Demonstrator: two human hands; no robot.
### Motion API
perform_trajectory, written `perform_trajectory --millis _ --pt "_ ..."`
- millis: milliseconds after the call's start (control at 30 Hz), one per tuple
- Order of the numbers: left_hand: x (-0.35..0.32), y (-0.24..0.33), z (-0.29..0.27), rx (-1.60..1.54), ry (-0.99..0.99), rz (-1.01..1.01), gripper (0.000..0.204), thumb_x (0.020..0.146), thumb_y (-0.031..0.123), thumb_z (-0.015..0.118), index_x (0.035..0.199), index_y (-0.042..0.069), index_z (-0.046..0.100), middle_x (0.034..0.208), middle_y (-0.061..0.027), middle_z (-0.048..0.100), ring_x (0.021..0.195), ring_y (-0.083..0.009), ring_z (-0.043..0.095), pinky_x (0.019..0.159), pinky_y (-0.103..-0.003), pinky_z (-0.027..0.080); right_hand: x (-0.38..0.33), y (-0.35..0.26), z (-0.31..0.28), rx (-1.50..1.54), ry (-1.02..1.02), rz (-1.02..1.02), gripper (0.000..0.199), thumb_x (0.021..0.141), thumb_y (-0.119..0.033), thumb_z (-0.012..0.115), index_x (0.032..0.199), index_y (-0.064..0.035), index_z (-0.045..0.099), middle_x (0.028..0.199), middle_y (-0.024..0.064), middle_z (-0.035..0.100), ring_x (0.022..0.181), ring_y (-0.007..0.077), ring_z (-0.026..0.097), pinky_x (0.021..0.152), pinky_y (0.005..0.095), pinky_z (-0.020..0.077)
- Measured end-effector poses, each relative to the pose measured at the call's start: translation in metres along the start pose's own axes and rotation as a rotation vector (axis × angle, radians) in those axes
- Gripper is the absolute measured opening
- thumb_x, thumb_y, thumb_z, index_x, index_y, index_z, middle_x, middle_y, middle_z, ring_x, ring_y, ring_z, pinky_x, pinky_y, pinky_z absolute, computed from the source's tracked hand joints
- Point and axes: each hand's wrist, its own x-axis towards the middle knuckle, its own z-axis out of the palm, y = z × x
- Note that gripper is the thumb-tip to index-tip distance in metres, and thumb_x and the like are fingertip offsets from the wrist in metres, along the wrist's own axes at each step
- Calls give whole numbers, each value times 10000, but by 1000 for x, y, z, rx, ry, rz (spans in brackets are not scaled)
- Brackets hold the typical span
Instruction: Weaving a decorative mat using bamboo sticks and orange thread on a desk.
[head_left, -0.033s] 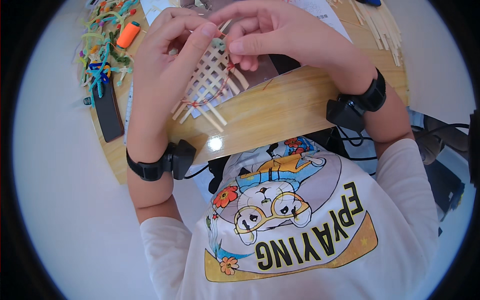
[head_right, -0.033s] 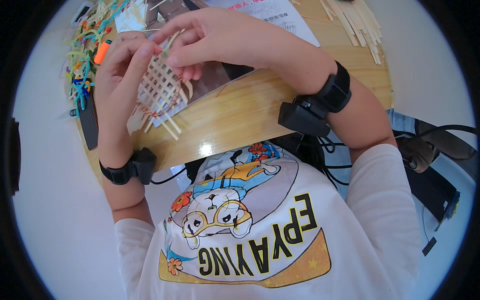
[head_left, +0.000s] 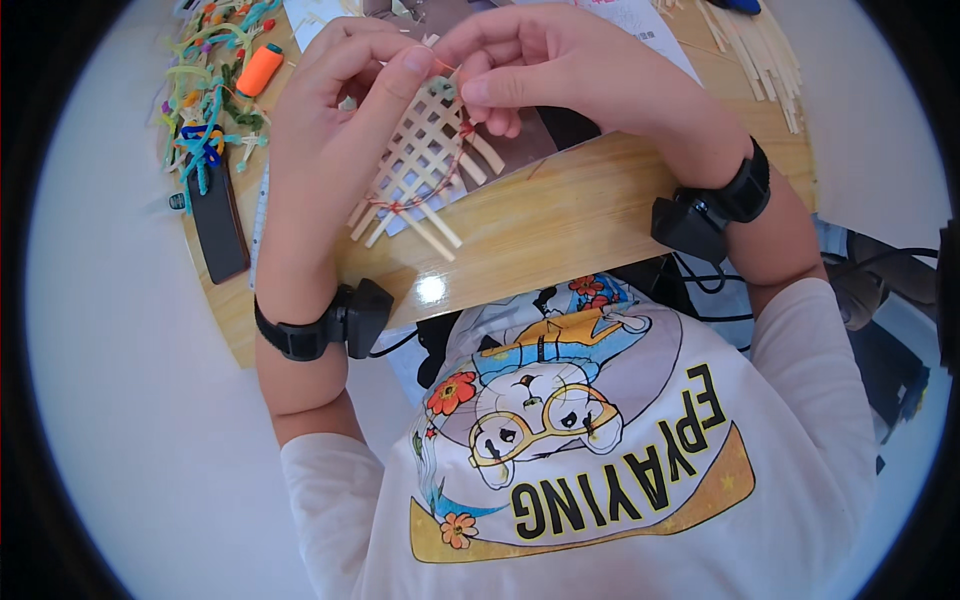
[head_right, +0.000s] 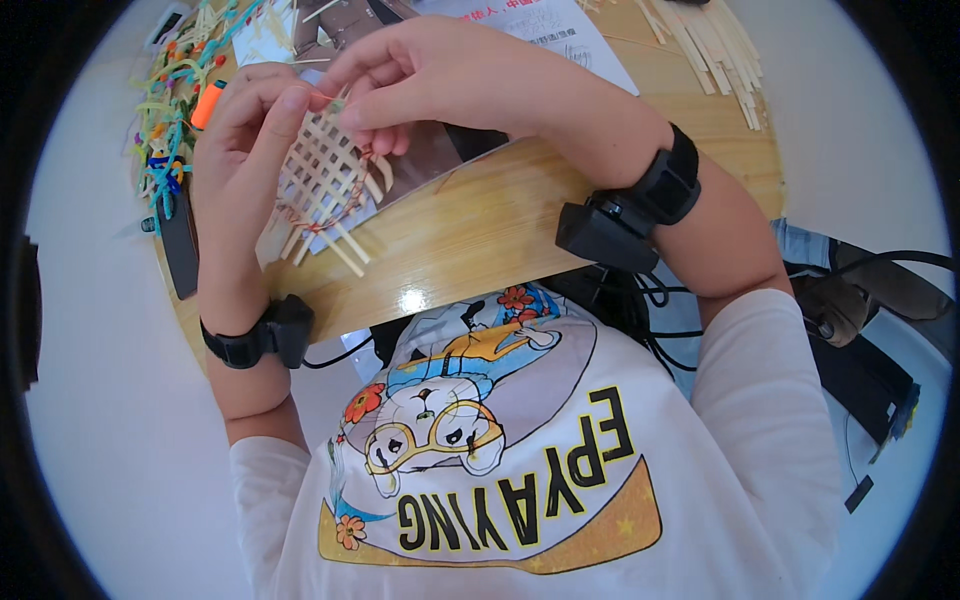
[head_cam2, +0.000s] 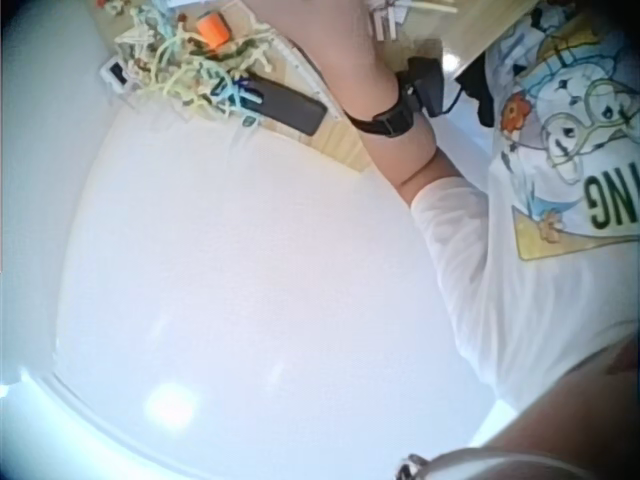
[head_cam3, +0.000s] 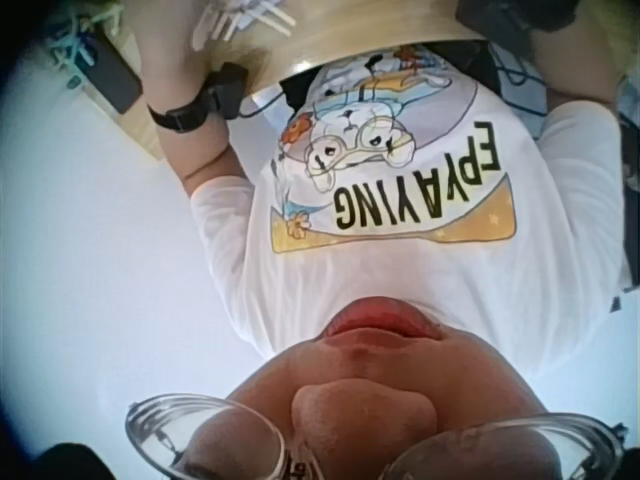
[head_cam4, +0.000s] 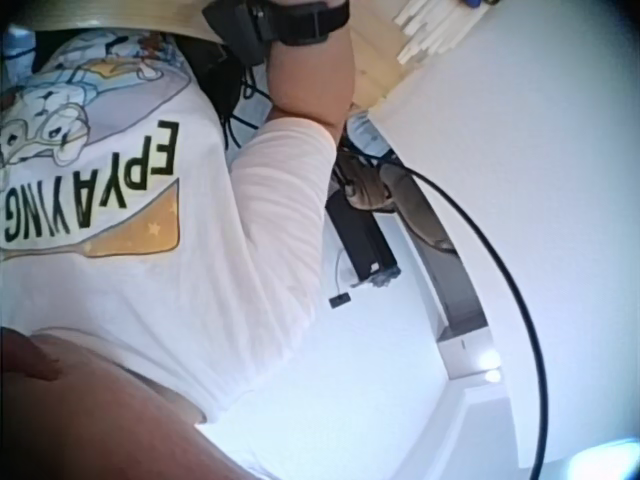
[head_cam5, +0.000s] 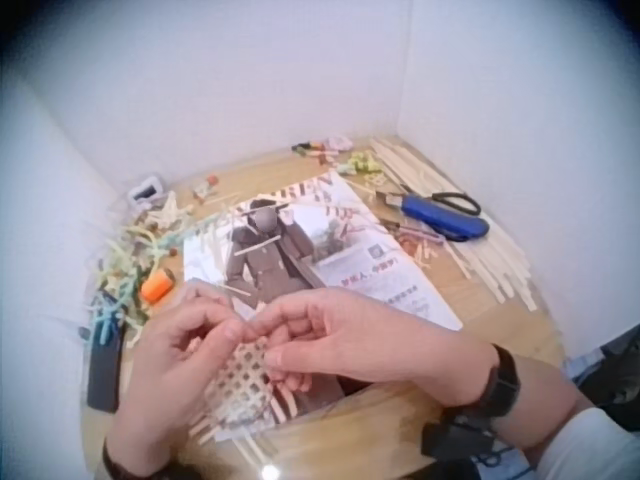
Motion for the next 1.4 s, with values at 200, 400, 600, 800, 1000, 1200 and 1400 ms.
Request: perform_trajectory --millis 200,400,600,800,1000,1200,1400 --pt "-4 26 3 372 77 -121 352 738 333 804 882 52 648 751 -6 579 688 -125 550 623 -259 441 -8 -14 5 42 199 -51 162 976 -52 525 1099 39 576 907 96 646 777 140 634 694 248 534" --pt "-13 39 11 457 -71 -35 510 627 408 852 905 51 617 799 -64 604 729 -222 579 657 -333 468 -12 -33 24 233 237 -220 159 986 -68 511 1094 36 564 916 116 646 787 185 649 710 291 552" --pt "-14 35 20 558 -57 176 690 582 410 870 1053 21 549 948 -111 594 856 -291 591 711 -386 476 -15 -44 34 229 267 -328 167 994 -91 503 1099 28 557 916 124 648 783 201 653 712 306 558" --pt "-8 27 33 511 123 277 664 590 359 869 1056 35 525 915 -122 547 859 -312 555 700 -412 449 -8 -45 58 97 261 -390 194 950 -127 577 1043 41 602 890 126 673 753 171 660 694 284 555" --pt "-7 35 32 575 131 225 606 675 241 831 1149 -56 598 1134 -143 619 1032 -299 586 818 -374 512 -9 -59 80 53 223 -326 125 968 -110 517 1030 -21 579 876 85 659 726 152 632 660 267 517" --pt "-7 29 27 467 226 322 277 753 92 715 999 67 590 795 -97 585 749 -307 582 655 -418 459 -21 -79 95 -106 191 -319 155 997 -123 488 1057 -5 569 870 95 654 705 142 626 647 251 512" --pt "-6 23 12 417 359 277 217 768 53 699 974 66 632 876 -105 637 793 -274 625 683 -356 499 -37 -107 94 -256 302 -623 187 978 -133 545 1042 37 588 828 75 641 682 127 622 610 245 520"
